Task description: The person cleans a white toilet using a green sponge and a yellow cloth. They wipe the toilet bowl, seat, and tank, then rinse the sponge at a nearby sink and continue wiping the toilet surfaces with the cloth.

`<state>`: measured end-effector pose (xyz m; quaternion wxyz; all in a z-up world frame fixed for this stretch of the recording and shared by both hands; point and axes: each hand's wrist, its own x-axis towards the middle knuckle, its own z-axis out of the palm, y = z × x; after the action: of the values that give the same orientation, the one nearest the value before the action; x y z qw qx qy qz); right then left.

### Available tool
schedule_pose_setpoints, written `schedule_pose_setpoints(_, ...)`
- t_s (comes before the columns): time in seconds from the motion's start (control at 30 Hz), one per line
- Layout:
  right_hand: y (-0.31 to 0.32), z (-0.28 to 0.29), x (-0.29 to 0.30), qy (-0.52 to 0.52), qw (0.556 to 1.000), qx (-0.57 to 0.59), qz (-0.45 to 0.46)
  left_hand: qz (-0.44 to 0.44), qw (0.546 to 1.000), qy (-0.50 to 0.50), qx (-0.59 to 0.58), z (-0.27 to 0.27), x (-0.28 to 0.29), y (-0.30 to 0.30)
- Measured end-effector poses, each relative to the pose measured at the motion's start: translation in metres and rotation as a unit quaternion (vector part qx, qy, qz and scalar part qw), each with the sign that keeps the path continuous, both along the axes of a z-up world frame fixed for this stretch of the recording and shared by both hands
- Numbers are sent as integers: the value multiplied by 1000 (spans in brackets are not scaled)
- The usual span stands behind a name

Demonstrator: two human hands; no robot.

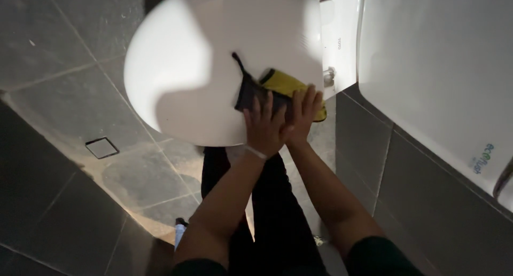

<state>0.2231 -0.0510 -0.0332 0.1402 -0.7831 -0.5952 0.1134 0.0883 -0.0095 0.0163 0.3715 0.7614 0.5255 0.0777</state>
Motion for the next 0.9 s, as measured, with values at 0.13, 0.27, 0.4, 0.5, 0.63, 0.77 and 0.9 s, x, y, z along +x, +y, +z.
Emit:
schedule_pose_setpoints(0.13,46,22,0,-41,999,-27,1,29,999,29,12,7,10,38)
schedule_pose_setpoints(0.27,104,33,-2,-145,980,-133,33,138,990,1,7,2,18,90)
schedule_pose_setpoints(0.4,154,45,-15,-134,965,-221,40,139,987,48,62,-2,11,150)
schedule_pose_setpoints(0.5,179,45,-27,-118,981,-143,61,119,986,90,80,0,0,184)
schedule_pose_setpoints(0.63,205,42,-45,-121,979,-116,113,131,986,100,23,1,-27,205)
schedule_pose_setpoints(0.77,224,52,-66,2,966,-161,204,183,977,104,36,-1,-68,192)
schedule_pose_setpoints(0.9,246,60,-72,10,935,-111,338,219,970,101,6,-1,-94,175)
